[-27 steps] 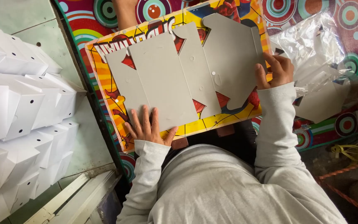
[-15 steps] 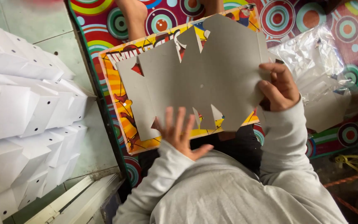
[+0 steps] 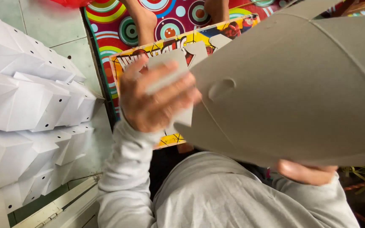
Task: The person folds a flat white cardboard sheet into a small box by hand. They fold the side flaps, tuck tabs into slots, and secure the structure without using any tools. The finished box is held up briefly before the clip ends.
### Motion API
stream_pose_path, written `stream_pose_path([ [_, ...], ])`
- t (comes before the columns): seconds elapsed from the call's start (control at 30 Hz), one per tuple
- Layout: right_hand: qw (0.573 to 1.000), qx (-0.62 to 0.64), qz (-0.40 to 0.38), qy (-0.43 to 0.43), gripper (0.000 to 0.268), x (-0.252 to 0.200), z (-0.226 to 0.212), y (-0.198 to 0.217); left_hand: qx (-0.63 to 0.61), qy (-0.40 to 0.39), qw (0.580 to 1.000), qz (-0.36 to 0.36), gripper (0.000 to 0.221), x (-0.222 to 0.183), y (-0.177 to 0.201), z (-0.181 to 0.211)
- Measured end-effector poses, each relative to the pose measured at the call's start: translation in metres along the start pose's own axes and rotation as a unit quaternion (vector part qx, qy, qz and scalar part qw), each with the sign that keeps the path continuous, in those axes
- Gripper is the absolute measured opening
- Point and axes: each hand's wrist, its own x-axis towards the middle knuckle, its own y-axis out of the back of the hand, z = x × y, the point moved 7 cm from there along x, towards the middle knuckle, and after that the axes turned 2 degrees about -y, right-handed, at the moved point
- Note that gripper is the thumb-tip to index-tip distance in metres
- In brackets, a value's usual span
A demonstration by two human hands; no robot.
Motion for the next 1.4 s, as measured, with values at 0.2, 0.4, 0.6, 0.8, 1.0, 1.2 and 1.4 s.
stream_pose_path([
  [0.2, 0.954, -0.045, -0.113, -0.273, 0.032, -0.054, 0.044, -0.070, -0.001, 0.217, 0.975, 0.055, 0.043, -0.105, -0.040, -0.043],
  [0.4, 0.948, -0.305, -0.036, -0.080, 0.029, -0.110, 0.042, -0.108, -0.439, 0.729, 0.481, 0.211, 0.068, -0.250, -0.121, 0.029],
  [0.6, 0.939, -0.331, -0.052, -0.076, 0.035, -0.071, 0.043, -0.116, -0.505, 0.668, 0.525, 0.153, 0.046, -0.190, -0.129, -0.029],
  [0.8, 0.932, -0.361, -0.007, -0.016, 0.033, -0.053, 0.049, -0.101, -0.628, 0.530, 0.523, 0.226, 0.051, -0.144, -0.143, -0.057],
  [1.0, 0.950, -0.288, -0.024, -0.118, 0.038, -0.063, 0.061, -0.129, -0.546, 0.634, 0.542, 0.078, 0.045, -0.220, -0.159, -0.059],
  [1.2, 0.974, -0.163, -0.122, -0.097, 0.029, -0.092, 0.055, -0.117, -0.499, 0.686, 0.529, 0.021, 0.045, -0.319, -0.180, -0.045],
  [1.4, 0.916, -0.395, -0.034, -0.054, 0.012, -0.139, 0.078, -0.094, -0.483, 0.717, 0.499, 0.058, 0.056, -0.333, -0.186, -0.041],
])
